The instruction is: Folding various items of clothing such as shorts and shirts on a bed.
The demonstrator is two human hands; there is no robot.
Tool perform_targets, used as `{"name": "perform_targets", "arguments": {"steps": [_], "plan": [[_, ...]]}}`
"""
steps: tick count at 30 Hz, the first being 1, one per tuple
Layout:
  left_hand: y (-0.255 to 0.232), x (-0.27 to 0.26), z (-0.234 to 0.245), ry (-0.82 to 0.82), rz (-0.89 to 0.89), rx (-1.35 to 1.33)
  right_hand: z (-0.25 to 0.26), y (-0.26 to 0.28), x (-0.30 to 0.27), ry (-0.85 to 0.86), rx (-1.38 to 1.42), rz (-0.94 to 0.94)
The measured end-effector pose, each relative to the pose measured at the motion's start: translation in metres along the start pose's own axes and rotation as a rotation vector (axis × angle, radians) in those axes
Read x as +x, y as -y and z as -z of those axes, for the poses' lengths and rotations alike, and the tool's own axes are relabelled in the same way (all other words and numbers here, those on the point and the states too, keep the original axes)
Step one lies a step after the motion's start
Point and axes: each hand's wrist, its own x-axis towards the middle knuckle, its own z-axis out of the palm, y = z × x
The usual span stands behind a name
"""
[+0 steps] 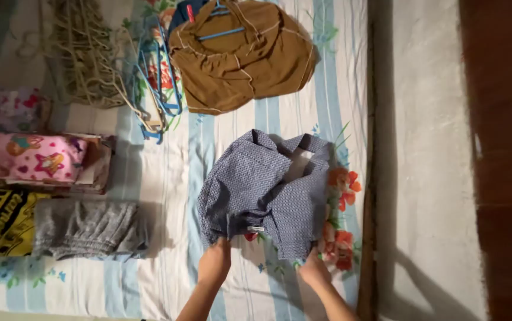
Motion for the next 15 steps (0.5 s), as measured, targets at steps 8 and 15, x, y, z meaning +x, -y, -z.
{"name": "perform_targets", "arguments": {"steps": [8, 15], "plan": [[-0.08, 0.075, 0.12, -0.583, -0.446, -0.225, 0.163, 0.095, 0.012, -0.498, 0.279, 0.48], [-0.097, 0.203, 0.127, -0.544, -0.201, -0.44, 0.179, 0.2, 0.123, -0.227, 0.892, 0.888]]}}
